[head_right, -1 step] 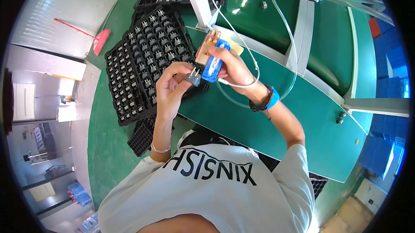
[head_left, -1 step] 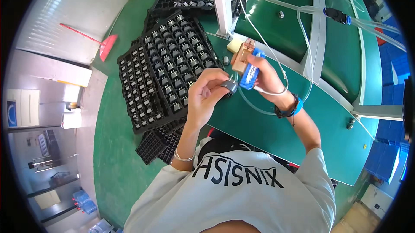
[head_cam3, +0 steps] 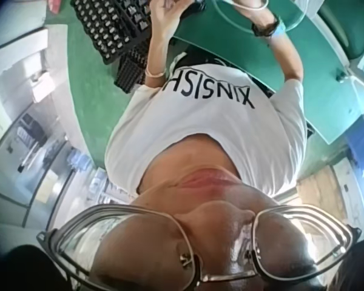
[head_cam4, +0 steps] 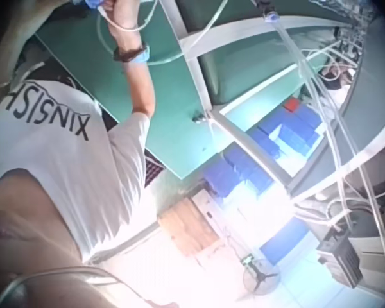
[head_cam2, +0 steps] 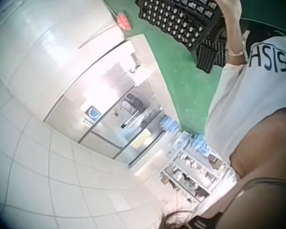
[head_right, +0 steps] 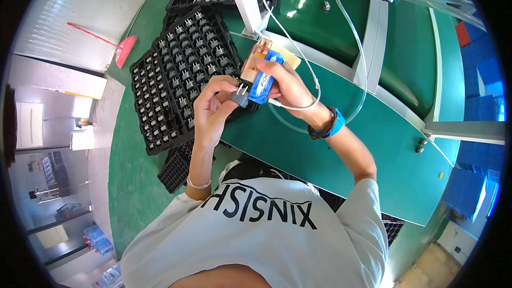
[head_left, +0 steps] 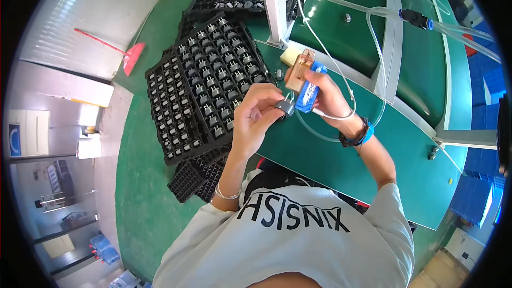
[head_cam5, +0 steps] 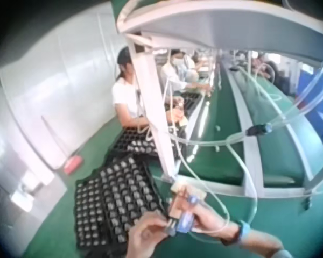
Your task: Assembling small electronic components using a blue jig and placing them into a sorting tray.
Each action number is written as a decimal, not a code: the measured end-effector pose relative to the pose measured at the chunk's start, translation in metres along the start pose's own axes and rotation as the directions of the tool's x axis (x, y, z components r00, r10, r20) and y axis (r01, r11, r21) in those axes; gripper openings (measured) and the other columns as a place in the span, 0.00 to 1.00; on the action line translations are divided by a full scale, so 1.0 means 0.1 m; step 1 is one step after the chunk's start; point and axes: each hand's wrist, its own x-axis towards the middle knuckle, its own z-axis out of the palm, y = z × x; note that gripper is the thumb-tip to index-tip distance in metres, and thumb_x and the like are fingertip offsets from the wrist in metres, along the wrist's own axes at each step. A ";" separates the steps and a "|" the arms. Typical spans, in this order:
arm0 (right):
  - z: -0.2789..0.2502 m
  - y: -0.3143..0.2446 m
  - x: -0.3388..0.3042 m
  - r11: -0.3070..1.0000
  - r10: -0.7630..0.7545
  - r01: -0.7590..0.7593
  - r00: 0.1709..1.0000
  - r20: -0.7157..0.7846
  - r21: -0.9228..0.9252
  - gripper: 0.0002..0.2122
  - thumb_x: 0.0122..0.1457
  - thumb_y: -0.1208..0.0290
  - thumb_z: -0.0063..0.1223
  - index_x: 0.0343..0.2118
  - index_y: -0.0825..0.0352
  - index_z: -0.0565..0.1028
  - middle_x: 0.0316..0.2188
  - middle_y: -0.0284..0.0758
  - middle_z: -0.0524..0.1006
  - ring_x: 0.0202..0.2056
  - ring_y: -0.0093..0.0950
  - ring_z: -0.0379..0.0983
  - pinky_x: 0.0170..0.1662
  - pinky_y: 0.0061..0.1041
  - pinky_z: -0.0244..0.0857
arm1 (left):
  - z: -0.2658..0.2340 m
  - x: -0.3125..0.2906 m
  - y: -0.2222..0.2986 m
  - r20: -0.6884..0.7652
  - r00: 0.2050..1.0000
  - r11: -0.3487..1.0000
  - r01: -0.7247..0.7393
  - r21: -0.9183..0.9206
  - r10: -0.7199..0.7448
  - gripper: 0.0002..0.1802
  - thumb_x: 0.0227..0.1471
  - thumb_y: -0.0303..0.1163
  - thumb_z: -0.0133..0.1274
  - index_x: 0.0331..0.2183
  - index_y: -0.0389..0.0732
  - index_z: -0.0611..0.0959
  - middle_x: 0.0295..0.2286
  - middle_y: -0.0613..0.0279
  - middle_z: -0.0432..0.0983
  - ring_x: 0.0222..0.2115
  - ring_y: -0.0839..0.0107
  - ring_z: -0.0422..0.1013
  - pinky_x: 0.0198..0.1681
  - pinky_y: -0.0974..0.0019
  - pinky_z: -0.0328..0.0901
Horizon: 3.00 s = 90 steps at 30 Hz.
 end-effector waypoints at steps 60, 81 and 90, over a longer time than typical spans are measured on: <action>-2.25 -0.33 1.09 0.119 -0.880 -0.206 0.431 -0.199 -0.971 0.18 0.50 0.57 0.53 0.37 0.66 0.72 0.20 0.47 0.74 0.24 0.45 0.72 0.26 0.39 0.63 | -0.65 -0.31 -0.01 -0.216 0.925 0.930 0.251 -0.271 -0.312 0.08 0.55 0.27 0.44 0.37 0.35 0.71 0.35 0.61 0.69 0.37 0.66 0.72 0.44 0.65 0.69; 0.05 0.19 -0.07 0.982 0.096 -0.084 0.993 -0.066 0.168 0.19 0.53 0.58 0.46 0.43 0.67 0.67 0.37 0.34 0.73 0.37 0.23 0.70 0.40 0.22 0.63 | 0.02 -0.17 0.06 -0.057 0.988 0.977 0.129 -0.167 -0.140 0.24 0.39 0.16 0.58 0.42 0.33 0.73 0.36 0.56 0.72 0.35 0.68 0.73 0.41 0.68 0.68; 0.19 0.26 -0.27 0.972 0.153 -0.151 0.988 0.001 0.179 0.20 0.54 0.55 0.46 0.42 0.68 0.67 0.37 0.36 0.72 0.38 0.25 0.71 0.44 0.24 0.64 | 0.14 -0.25 -0.04 -0.146 0.987 0.978 0.031 -0.205 -0.062 0.19 0.36 0.16 0.59 0.35 0.34 0.75 0.36 0.59 0.70 0.38 0.70 0.70 0.40 0.70 0.69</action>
